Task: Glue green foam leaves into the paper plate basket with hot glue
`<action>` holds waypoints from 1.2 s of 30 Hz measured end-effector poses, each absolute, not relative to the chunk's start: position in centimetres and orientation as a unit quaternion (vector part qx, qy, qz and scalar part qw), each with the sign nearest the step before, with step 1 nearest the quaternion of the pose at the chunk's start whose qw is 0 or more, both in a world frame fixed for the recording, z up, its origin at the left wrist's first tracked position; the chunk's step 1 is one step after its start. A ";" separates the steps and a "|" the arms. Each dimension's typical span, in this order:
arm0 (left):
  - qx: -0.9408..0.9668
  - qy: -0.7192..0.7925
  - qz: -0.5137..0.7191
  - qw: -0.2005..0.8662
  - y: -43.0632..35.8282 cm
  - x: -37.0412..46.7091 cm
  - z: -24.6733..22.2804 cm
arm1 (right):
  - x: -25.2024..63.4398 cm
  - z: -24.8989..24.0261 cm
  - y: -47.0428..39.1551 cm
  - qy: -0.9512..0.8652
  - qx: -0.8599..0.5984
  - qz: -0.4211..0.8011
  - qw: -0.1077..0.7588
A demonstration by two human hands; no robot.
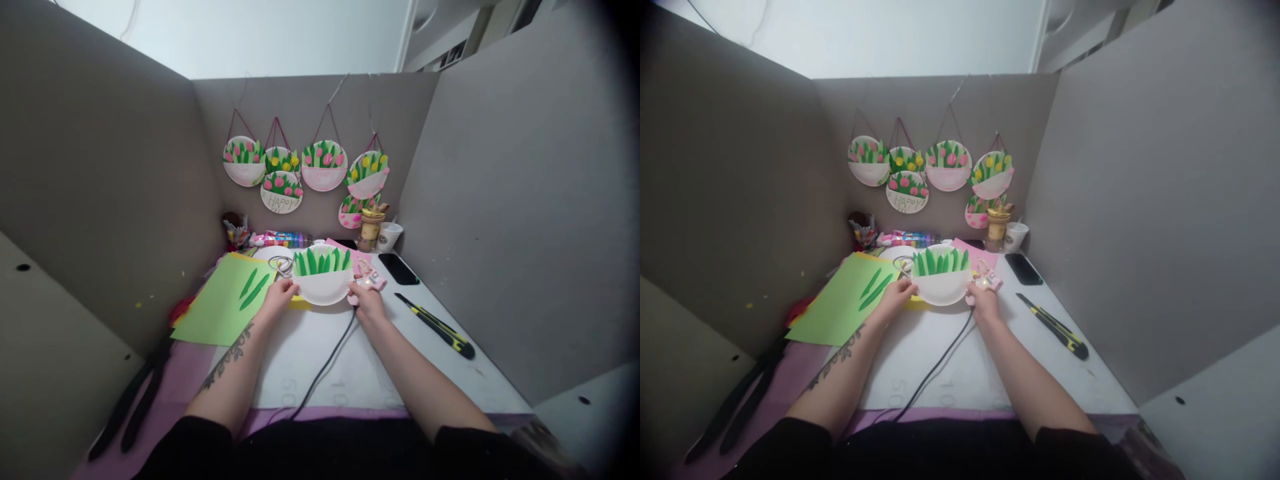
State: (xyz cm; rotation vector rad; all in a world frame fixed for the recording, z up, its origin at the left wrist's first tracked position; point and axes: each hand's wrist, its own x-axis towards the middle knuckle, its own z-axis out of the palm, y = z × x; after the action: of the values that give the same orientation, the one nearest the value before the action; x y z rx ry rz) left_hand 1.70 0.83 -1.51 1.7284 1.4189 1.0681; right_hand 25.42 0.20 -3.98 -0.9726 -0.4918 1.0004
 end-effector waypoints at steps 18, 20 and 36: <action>0.568 0.772 0.272 0.088 4.0 -10.9 -1.9 | 26.5 -3.3 0.2 -0.249 -0.461 0.411 0.746; 0.578 0.774 0.241 0.094 4.1 -10.2 -2.1 | 26.1 -3.4 0.0 -0.285 -0.466 0.406 0.733; 0.532 0.803 0.255 0.084 3.7 -12.5 -1.0 | 25.7 -3.1 -0.7 -0.316 -0.477 0.416 0.707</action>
State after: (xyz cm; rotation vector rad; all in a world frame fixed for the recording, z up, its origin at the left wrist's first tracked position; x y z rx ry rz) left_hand -12.46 3.74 -1.02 1.5865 2.3976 0.7606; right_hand 25.75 -0.75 -3.12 -1.0585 -0.7008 0.9244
